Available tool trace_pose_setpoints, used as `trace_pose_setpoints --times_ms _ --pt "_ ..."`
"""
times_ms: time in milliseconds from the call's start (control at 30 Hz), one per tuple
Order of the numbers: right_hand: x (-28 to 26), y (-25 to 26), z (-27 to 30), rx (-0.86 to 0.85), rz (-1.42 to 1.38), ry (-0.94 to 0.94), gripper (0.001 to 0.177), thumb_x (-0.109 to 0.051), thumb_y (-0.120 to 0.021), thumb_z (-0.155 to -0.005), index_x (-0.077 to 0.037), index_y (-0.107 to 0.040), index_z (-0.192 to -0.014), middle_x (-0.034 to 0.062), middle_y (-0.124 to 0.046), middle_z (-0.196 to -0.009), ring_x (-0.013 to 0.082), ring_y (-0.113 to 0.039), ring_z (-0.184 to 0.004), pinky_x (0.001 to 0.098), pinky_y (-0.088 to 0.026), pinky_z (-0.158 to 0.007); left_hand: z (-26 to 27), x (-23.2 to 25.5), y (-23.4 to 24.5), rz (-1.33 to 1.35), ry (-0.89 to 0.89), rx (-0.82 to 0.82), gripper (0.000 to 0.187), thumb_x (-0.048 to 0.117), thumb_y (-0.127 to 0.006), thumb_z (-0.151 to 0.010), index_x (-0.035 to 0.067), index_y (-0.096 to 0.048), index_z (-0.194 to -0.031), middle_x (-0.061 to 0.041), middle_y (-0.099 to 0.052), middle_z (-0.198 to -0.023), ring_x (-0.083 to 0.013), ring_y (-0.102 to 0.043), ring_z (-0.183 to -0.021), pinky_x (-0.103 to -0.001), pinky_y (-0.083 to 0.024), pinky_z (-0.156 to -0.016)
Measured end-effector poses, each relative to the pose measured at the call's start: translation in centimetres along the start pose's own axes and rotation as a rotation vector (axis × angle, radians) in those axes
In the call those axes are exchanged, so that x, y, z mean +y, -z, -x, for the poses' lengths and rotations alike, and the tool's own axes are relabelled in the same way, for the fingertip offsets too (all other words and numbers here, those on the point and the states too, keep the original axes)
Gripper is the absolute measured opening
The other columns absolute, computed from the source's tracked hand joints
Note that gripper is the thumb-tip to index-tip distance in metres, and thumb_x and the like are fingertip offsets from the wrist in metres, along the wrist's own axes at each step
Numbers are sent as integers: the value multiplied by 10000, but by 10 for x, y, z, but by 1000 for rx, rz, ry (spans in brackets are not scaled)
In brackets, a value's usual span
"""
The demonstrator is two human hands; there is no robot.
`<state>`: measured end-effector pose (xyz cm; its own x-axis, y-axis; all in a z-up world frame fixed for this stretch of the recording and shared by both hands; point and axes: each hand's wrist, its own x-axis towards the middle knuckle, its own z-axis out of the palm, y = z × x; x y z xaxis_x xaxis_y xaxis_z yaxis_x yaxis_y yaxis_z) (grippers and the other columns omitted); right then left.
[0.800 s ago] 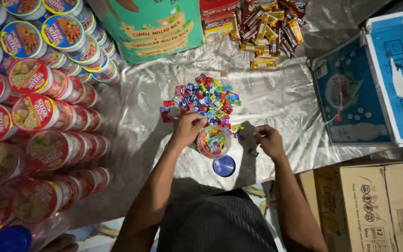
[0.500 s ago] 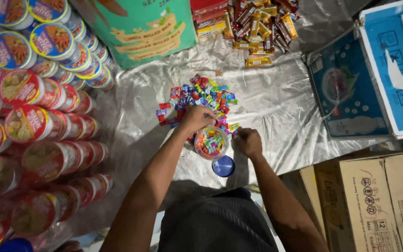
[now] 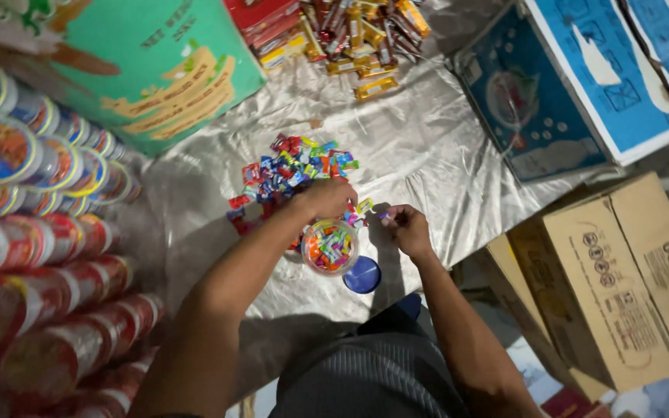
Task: The person sorts a pile of small, colorful candies on a table and places them into a clear plastic jar. They handle the candies by hand, picking them up from the pile and dropping them into the jar. The person also handles the jar's blue lid, placing it on the table and later securing it on the jar.
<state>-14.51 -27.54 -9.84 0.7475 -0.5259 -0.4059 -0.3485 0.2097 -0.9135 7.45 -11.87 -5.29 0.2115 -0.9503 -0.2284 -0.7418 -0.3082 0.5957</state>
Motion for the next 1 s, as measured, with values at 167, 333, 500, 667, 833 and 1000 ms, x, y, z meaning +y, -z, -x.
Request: trace_pose_setpoints --times_ms 167,333,500,667,833,1000 --pt "-11 4 18 24 77 -7 170 -46 -736 -921 -2 -687 -1078 14 -643 -769 72 -562 -599 251 -488 -538 -22 -2 -16 -73 -208 -162 245 212 -746 -809 160 -802 -1042 -117 -762 -1063 -318 -711 -1038 -459 -557 -890" --pt "-18 0 36 71 71 -59 166 -56 -736 -913 3 -691 -1061 13 -671 -801 73 -580 -625 250 -508 -560 -26 12 -6 -151 -179 -299 251 261 -787 -829 167 -794 -1062 -108 -754 -1086 -320 -705 -1048 -461 -550 -898" --pt "-15 -3 42 117 17 -56 184 -30 -743 -891 13 -692 -1062 17 -672 -831 78 -574 -636 257 -491 -557 -24 18 -5 -202 -220 -238 355 180 -861 -659 135 -785 -1003 -134 -706 -1104 -355 -665 -1070 -481 -538 -859" --pt "-17 -7 49 133 42 -65 166 -37 -744 -895 6 -687 -1045 21 -672 -811 83 -580 -621 255 -494 -553 -25 11 -10 -264 -152 -313 214 148 -799 -772 114 -790 -983 -135 -709 -1176 -334 -673 -1141 -451 -550 -935" --pt "-17 -11 49 127 69 -40 143 -50 -747 -913 1 -689 -1033 33 -648 -776 91 -571 -599 262 -487 -544 -23 6 -14 -379 -208 -275 195 130 -823 -705 65 -788 -886 -151 -680 -1174 -338 -636 -1157 -453 -540 -916" --pt "-22 -11 53 117 15 -44 148 -55 -749 -903 -8 -690 -1030 7 -661 -805 83 -588 -621 258 -501 -558 -21 2 -8 24 44 -238 71 75 -709 -812 72 -776 -790 -57 -786 -889 -250 -765 -838 -434 -613 -778"
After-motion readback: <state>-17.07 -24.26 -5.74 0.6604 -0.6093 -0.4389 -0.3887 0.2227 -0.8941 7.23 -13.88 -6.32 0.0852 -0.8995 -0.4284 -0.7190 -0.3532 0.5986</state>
